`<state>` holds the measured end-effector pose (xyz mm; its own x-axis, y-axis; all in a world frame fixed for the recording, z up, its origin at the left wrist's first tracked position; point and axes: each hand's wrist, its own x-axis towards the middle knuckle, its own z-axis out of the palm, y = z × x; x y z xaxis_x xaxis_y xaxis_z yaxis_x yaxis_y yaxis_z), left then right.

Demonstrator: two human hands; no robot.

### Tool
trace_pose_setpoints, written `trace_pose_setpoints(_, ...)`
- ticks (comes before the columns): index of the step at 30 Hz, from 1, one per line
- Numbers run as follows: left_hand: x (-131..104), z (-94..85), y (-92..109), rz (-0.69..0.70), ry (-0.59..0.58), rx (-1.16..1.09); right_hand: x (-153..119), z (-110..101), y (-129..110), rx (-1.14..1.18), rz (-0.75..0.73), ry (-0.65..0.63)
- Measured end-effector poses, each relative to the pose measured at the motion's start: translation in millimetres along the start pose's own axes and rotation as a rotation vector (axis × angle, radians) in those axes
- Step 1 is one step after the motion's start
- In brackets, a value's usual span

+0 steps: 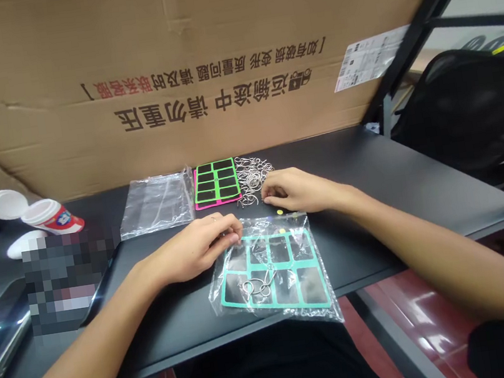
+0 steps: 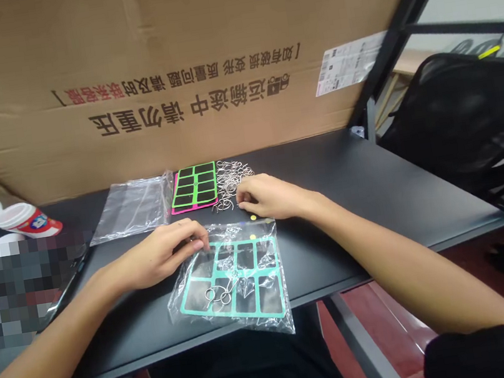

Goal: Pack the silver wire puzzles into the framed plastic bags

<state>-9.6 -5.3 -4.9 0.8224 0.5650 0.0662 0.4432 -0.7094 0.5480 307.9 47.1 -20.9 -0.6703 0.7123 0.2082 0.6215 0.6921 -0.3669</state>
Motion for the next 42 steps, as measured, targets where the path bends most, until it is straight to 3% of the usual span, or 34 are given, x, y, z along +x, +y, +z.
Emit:
trace_pose_setpoints(6, -1, 1.3, 0, -0.012, 0.001, 0.025, -3, -3, -4, -0.059, 0.077, -0.05)
trace_pose_setpoints(12, -1, 0.9, 1, -0.036, -0.003, 0.029, -3, -9, -19, 0.318, 0.124, 0.081)
trace_pose_setpoints(16, -1, 0.7, 2, -0.05, -0.011, 0.037, -4, -13, -32, 0.538, -0.096, -0.176)
trace_pose_setpoints(18, -1, 0.6, 2, -0.052, -0.012, 0.035, -5, -16, -31, 0.565, -0.141, -0.183)
trace_pose_setpoints(22, -2, 0.5, 2, -0.043, -0.006, 0.018, -5, -18, -9, 0.378, 0.056, 0.161)
trace_pose_setpoints(24, -2, 0.5, 2, -0.037, 0.0, 0.018, -5, -18, 3, 0.196, 0.127, 0.238)
trace_pose_setpoints(30, -2, 1.0, 3, -0.04, 0.002, 0.033, -4, -10, 8, 0.019, 0.137, 0.076)
trace_pose_setpoints(39, -2, 1.5, 3, -0.042, 0.0, 0.041, -3, -6, 5, -0.032, 0.123, 0.077)
trace_pose_setpoints(42, -2, 1.5, 3, -0.042, 0.002, 0.038, -4, -11, -1, 0.087, 0.142, 0.119)
